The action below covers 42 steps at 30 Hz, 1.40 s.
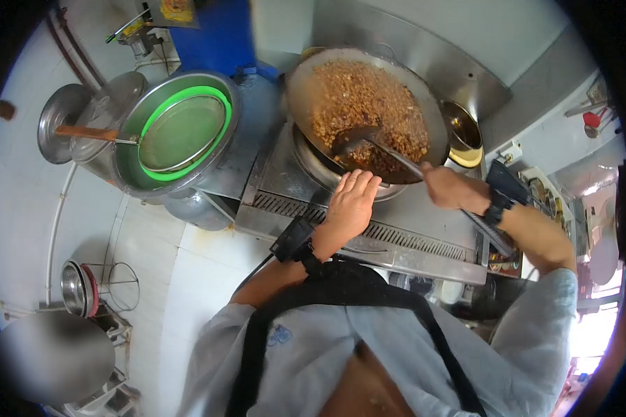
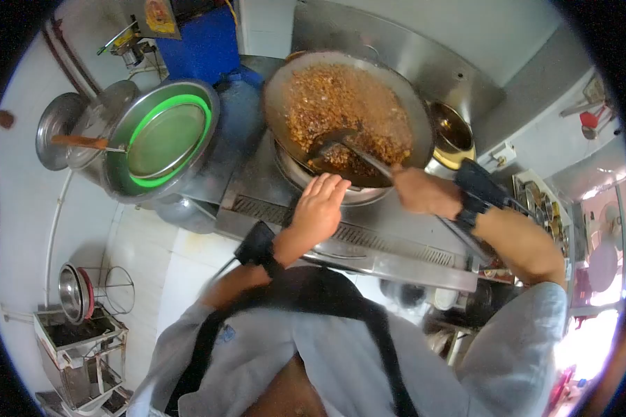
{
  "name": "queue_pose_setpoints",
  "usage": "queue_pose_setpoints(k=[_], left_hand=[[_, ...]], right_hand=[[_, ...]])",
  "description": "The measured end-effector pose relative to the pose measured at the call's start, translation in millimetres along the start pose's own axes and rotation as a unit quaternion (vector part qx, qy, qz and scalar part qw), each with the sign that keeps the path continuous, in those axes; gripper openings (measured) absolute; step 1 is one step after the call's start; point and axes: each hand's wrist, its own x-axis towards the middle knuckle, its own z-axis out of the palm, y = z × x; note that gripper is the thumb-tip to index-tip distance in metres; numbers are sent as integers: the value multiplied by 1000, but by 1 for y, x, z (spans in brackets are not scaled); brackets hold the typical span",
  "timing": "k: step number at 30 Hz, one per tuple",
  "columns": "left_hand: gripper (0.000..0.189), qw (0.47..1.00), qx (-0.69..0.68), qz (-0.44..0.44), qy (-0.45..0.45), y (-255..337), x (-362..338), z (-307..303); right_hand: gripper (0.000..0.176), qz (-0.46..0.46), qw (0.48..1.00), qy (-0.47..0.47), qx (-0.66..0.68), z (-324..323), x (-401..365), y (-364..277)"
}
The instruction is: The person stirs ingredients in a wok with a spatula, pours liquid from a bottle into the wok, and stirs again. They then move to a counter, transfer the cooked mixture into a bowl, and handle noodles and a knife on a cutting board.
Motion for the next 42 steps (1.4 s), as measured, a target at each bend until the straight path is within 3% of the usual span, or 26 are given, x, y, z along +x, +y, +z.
queue_pose_setpoints(k=[2, 5, 6, 10, 13, 15, 16, 18, 19, 21, 23, 25, 26, 27, 29, 31, 33, 36, 38, 39, 42], left_hand=[[42, 1000, -6, -5, -12, 4, 0, -2], [44, 1000, -11, -2, -20, 7, 4, -9], [44, 999, -8, -8, -30, 7, 5, -8], [45, 999, 1, -6, -43, 7, 6, -8], [45, 999, 2, -12, -45, 6, 6, -9], [44, 998, -8, -11, -53, 0, 4, -4], [43, 998, -19, -14, -50, 1, 5, -6], [43, 998, -21, -18, -52, 1, 7, -9], [42, 998, -30, -22, -56, 1, 8, -10], [41, 997, -30, -33, -67, 1, 9, -10], [40, 997, -46, -27, -53, 2, 9, -12], [40, 997, -40, -32, -57, 3, 7, -10], [40, 997, -32, -30, -57, 2, 8, -10], [40, 997, -34, -30, -58, 2, 9, -10], [40, 997, -26, -30, -60, 2, 8, -9], [41, 997, -43, -32, -63, 3, 7, -9], [43, 997, -15, -32, -74, 5, 6, -11], [44, 997, -9, -32, -73, 6, 5, -9], [44, 997, -6, -32, -75, 6, 7, -12], [43, 997, -1, -28, -77, 7, 7, -13], [41, 997, 2, -20, -81, 2, 7, -11]], right_hand=[[24, -2, 998, -12, -64, 1, -16, 32], [21, 5, 999, 35, -15, -10, -32, 60], [19, 71, 992, 11, 107, -36, -40, 43], [20, 69, 959, 83, 262, -28, 30, 110], [15, 129, 871, 147, 450, -13, 101, 133], [17, 147, 841, 166, 494, -11, 144, 138], [17, 140, 842, 166, 494, -5, 170, 148], [17, 22, 766, 55, 640, -6, 210, 158], [17, 16, 765, 52, 641, -12, 222, 154], [19, 108, 900, 41, 419, -25, 240, 131], [25, 125, 896, 2, 427, -40, 224, 90], [28, 79, 941, 10, 330, -33, 217, 78], [23, 15, 921, 8, 390, -18, 228, 96], [23, 18, 920, 8, 391, -23, 213, 88], [21, 60, 988, -57, 132, -35, 168, 67], [25, 71, 990, -65, 103, -28, 134, 78], [14, 24, 999, -18, 15, -48, 71, 66], [10, 46, 998, -20, 48, -56, 36, 85], [14, 66, 988, 50, 132, -59, 24, 101], [14, 67, 988, 52, 131, -58, 27, 114], [16, 109, 941, 107, 301, -41, 73, 163]])
